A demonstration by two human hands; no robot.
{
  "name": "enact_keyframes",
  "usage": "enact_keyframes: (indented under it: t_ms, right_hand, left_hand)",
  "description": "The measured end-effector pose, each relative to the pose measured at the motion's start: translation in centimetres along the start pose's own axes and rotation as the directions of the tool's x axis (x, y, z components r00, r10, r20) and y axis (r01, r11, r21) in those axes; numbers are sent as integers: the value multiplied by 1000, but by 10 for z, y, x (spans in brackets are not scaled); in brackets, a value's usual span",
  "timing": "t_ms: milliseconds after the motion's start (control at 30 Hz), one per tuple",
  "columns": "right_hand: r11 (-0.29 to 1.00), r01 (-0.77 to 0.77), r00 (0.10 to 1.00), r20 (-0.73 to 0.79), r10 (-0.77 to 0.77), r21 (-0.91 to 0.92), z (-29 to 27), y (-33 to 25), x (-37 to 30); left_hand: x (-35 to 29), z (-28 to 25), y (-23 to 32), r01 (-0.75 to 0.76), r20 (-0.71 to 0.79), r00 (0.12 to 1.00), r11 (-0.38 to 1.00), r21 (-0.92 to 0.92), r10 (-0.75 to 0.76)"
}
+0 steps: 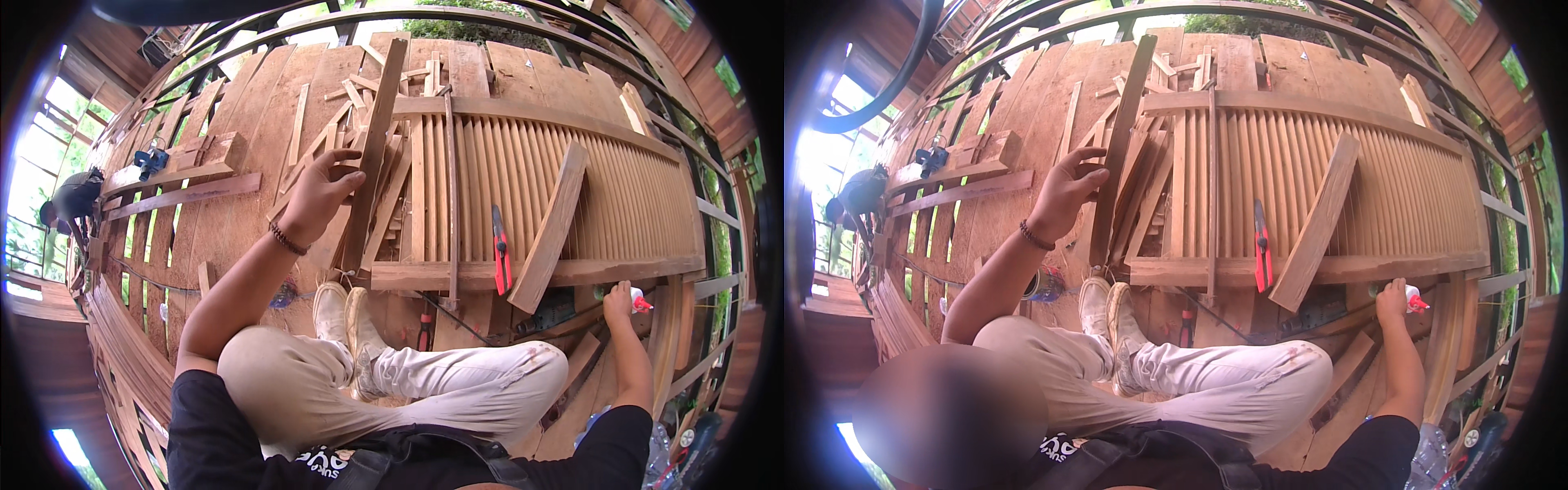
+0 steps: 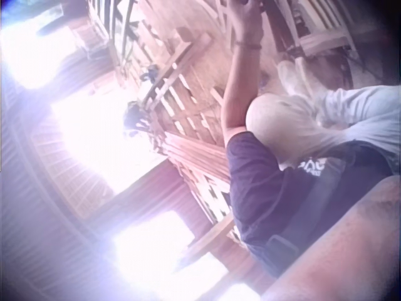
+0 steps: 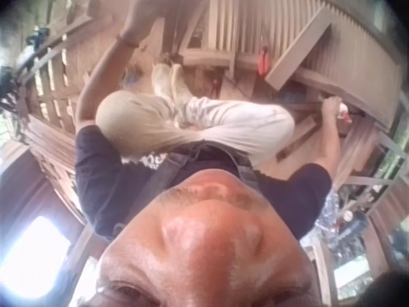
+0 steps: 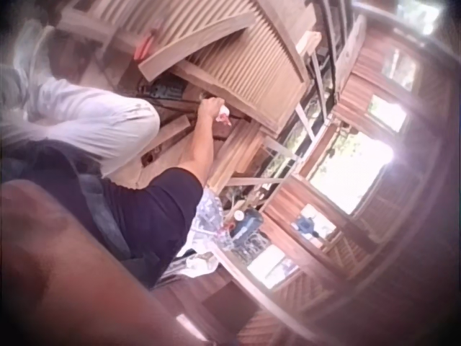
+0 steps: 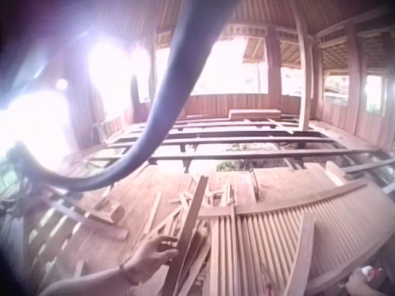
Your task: The person assembles a wooden slatted structure by fitting thin wooden strips into a frame. They use a utility knife to trim the strips and apply wood glue to secure them in place.
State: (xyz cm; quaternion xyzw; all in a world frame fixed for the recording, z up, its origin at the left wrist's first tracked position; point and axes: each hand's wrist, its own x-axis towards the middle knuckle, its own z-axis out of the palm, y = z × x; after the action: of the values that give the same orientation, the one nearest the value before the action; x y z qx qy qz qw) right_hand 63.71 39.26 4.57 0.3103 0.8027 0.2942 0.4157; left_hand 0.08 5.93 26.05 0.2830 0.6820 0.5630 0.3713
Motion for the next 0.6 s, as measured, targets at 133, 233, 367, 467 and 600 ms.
enact_keyframes:
  t_ms: [133,233,367,467,600]
  right_hand:
    - [1000,22,993,-113,-20,11,-5,10,-18]
    - [998,50,975,-219,-41,38,-1,13,-20]
    - [979,105,951,-307,-47,177,-14,21,-18]
    - [888,124,909,-410,78,442,-62,22,-28]
    - [479,497,631,-681,372,723,-268,11,-65]
  left_hand:
    - [7,6,-9,68,37,997,997,-24,-67]
    - [13,5,-15,73,21,997,990,121,-76]
    - [26,-6,-37,-68,37,998,943,325,59]
    - [14,5,-7,-103,80,994,783,614,68]
    - [8,2,17,-356,272,933,503,788,234]
